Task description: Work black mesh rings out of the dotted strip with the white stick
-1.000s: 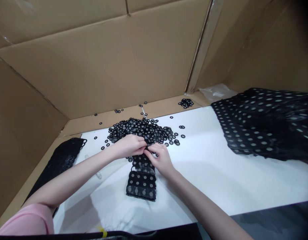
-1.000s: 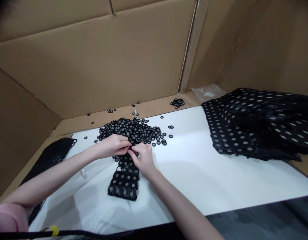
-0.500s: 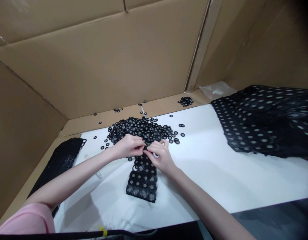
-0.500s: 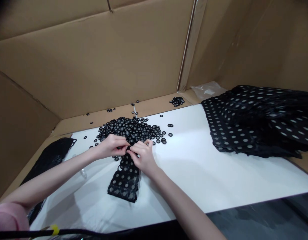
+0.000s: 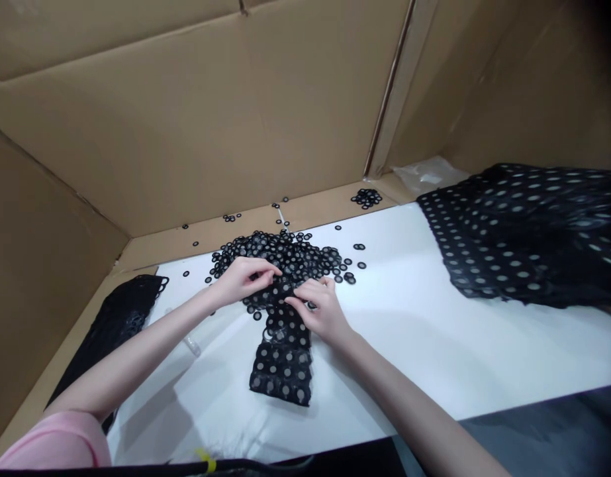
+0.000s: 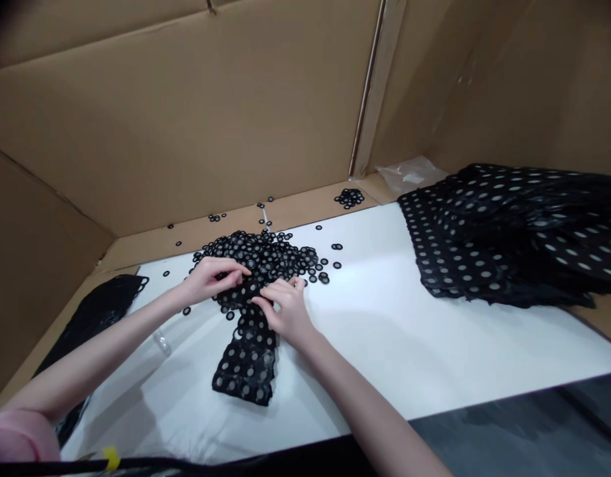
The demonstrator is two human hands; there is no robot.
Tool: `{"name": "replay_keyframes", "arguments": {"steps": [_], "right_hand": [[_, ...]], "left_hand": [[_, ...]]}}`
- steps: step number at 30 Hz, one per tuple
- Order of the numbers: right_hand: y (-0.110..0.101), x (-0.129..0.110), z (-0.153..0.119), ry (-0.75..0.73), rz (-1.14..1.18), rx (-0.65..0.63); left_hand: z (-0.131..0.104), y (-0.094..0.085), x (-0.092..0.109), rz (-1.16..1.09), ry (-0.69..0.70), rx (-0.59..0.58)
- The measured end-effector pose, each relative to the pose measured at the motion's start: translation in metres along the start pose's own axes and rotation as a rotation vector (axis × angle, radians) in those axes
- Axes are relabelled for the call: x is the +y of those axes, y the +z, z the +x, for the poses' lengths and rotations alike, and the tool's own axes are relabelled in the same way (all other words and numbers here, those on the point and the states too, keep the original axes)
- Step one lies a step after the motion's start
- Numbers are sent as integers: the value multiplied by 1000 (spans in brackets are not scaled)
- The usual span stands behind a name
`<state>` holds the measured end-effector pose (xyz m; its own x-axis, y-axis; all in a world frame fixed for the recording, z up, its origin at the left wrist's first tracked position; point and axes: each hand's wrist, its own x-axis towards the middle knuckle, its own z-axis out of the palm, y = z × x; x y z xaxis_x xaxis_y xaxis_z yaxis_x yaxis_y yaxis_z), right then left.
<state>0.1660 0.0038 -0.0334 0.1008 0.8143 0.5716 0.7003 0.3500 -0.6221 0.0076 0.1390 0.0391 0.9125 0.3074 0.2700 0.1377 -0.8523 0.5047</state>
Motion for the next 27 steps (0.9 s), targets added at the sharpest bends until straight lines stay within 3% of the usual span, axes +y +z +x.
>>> {"name": "replay_keyframes", "arguments": {"steps": [5,7,9,14,19,27], "right_hand": [[-3,-1,3,52,91,27],[-6,-3,4,99,212,31],[-12,-3,6,205,395,75],[-31,-5,10,458,977,323],[-45,-17,9,431,1224,288],[-50,-21,-1,448,1334,219]], "left_hand": [[2,-4,7,-116,-24,-142],[2,0,6,-132,-11,-136],[2,3,6,-160,14,-110],[-2,3,14,-206,132,-151],[-4,8,24,-53,250,-63],[0,15,30,93,329,-1]]}}
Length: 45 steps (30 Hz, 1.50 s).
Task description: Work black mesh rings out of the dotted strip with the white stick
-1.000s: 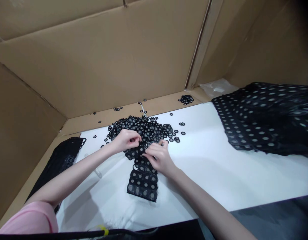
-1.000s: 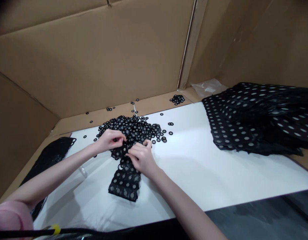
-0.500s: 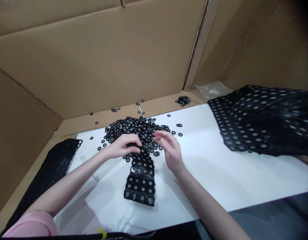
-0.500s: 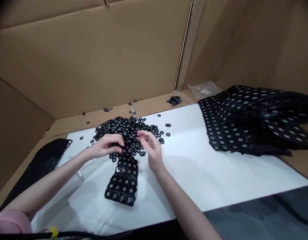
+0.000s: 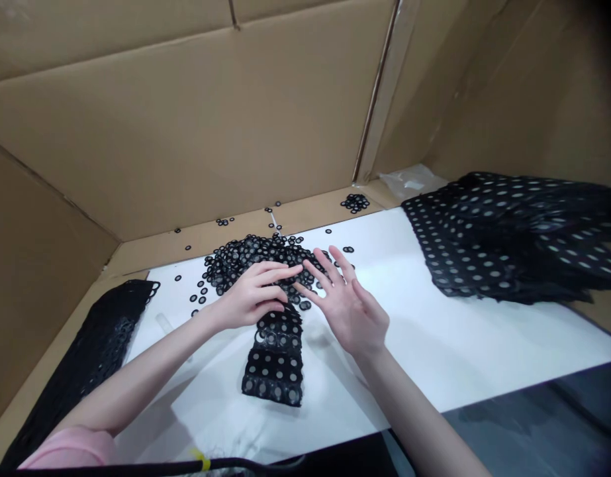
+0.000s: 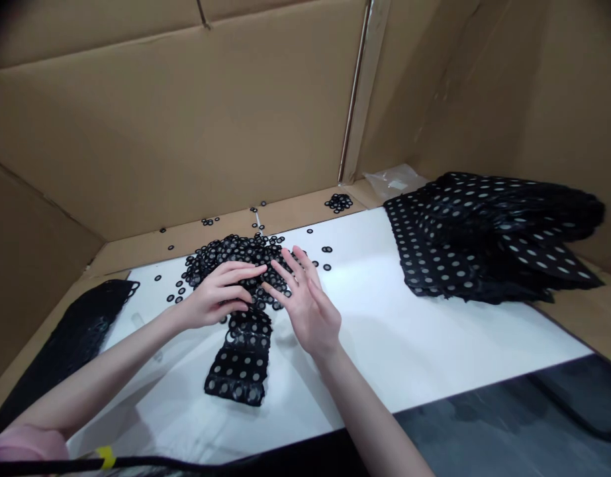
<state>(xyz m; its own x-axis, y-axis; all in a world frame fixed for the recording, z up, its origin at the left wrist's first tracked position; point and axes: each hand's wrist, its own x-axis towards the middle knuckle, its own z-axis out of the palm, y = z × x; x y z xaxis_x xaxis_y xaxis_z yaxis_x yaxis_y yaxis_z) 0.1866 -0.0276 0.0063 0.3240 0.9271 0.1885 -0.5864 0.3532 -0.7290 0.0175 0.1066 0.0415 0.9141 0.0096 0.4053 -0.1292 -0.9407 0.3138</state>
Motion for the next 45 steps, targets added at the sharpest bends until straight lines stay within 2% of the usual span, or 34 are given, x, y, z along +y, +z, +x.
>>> {"name": "replay_keyframes", "arguments": {"steps": [3,5,8,13,15,19,23,26,28,30,34,35,37,39,42,44,45], "right_hand": [[0,0,-4,16,-45,-11],[1,-2,-6,24,-53,-12],[2,-6,-9,18,-20,-12],[-4,-8,-11,15,-89,-6],[-8,-4,-11,18,-169,9],[-13,7,-6,20,-593,-6],[-5,12,4,-113,-963,-72],[1,11,14,-186,-1038,-95],[2,9,19,-206,-1051,-104],[1,9,23,-225,-1076,-118],[-2,11,28,-224,-1083,-152],[-3,13,29,-210,-1067,-153],[-4,15,32,-179,-1032,-137],[-5,18,35,-153,-994,-109],[-6,21,36,-123,-921,-76],[-8,21,35,-101,-874,-29],[-8,21,34,-94,-859,2]], "left_hand": [[6,1,1,32,30,-42],[8,3,0,69,-15,-60],[10,5,-2,122,-102,-27],[12,5,0,73,-39,-36],[13,4,1,29,-62,-29],[15,1,1,-186,-294,42],[16,2,-1,-516,-527,118],[15,4,-3,-680,-578,164],[14,3,-7,-674,-566,193],[10,0,-12,-590,-547,276],[-1,-15,-24,-406,-639,637],[-4,-19,-27,-393,-647,678],[-8,-25,-28,-411,-594,623],[-8,-25,-24,-442,-491,431],[-4,-14,-14,-345,-349,125],[1,-1,-9,-230,-316,46],[2,6,-8,-190,-323,55]]}}
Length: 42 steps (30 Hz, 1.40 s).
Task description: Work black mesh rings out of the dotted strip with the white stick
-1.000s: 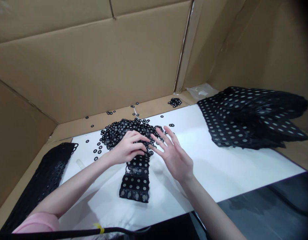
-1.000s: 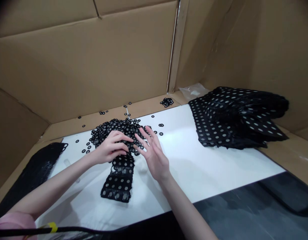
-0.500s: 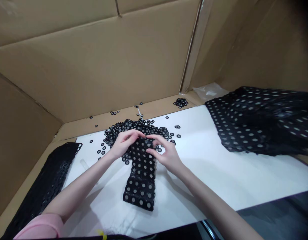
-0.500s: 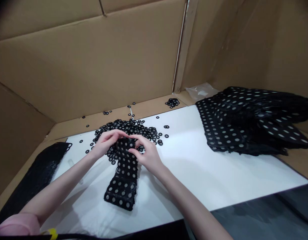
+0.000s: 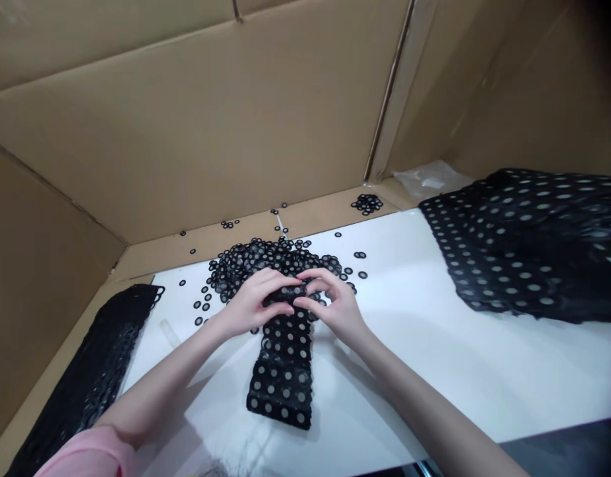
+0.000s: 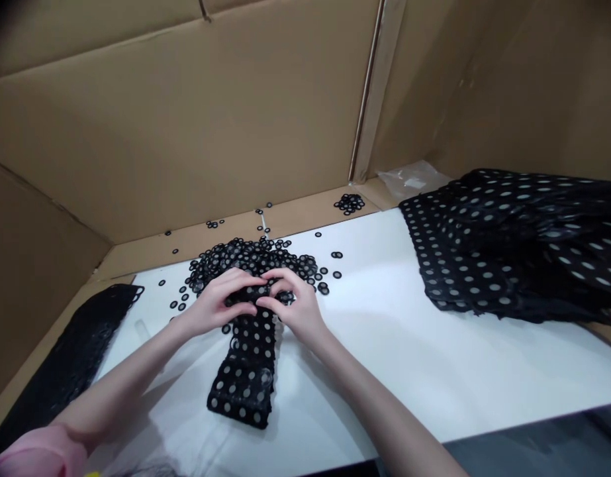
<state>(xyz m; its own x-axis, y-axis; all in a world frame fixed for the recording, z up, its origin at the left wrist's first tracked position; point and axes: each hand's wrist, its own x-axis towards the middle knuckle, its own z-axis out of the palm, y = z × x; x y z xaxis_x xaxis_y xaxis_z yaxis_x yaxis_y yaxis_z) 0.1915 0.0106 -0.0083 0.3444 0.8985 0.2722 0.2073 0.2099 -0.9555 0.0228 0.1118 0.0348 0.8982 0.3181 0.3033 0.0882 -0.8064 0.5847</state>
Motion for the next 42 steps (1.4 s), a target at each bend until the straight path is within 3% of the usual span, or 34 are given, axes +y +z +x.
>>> {"name": "replay_keyframes", "arguments": {"steps": [4,10,23,34,42], "right_hand": [[-6,2,-2,-44,-70,34],[-15,0,-2,-299,-300,-36],[-12,-2,-7,-215,-231,-7],[-7,-4,-10,-246,-204,10],[-9,-3,-7,-270,-261,-26]], "left_hand": [[3,19,-6,12,-17,76],[5,22,-10,-74,-56,40],[8,25,-1,-325,-260,12],[10,37,2,-610,-434,123],[9,36,4,-504,-478,156]]}}
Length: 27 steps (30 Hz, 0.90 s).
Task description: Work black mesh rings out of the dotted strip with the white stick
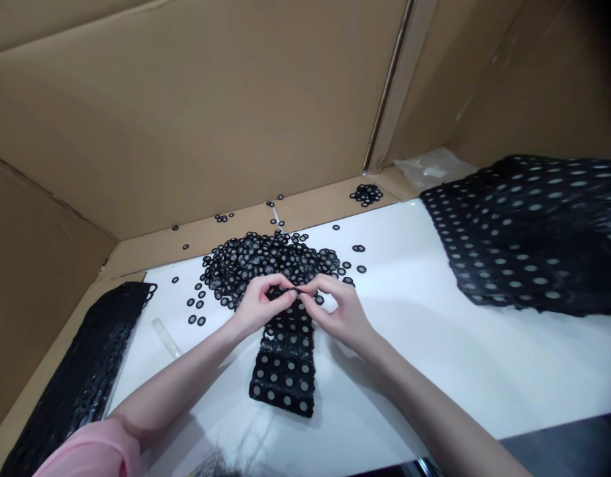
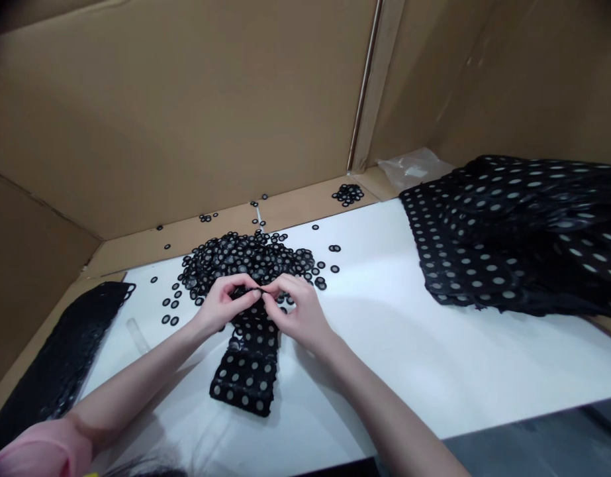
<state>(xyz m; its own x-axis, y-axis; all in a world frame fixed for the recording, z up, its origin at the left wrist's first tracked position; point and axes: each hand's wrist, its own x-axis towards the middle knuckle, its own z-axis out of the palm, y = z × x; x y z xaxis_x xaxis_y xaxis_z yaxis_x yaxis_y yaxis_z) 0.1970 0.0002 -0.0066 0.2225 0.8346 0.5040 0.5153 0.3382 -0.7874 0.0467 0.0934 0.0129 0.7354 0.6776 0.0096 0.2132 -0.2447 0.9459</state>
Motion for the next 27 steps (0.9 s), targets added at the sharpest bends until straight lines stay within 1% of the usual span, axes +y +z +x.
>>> {"name": "replay_keyframes", "arguments": {"steps": [2,5,10,14,17,22,27], "right_hand": [[-1,0,2,-1,-47,-2],[-4,1,3,-48,-137,-23],[-8,6,4,-216,-274,-108],[-9,8,4,-329,-424,-149],[-9,7,4,-360,-490,-101],[-6,7,3,-352,-506,-18],[0,8,1,-326,-525,18]], "left_hand": [[-1,0,5,61,4,3],[-2,-1,10,143,14,-17],[-2,-3,11,341,70,-49],[-1,-4,10,426,88,-74],[-1,-6,14,442,49,-101],[-1,-9,14,420,-27,-129],[-3,-10,7,473,-22,-148]]}}
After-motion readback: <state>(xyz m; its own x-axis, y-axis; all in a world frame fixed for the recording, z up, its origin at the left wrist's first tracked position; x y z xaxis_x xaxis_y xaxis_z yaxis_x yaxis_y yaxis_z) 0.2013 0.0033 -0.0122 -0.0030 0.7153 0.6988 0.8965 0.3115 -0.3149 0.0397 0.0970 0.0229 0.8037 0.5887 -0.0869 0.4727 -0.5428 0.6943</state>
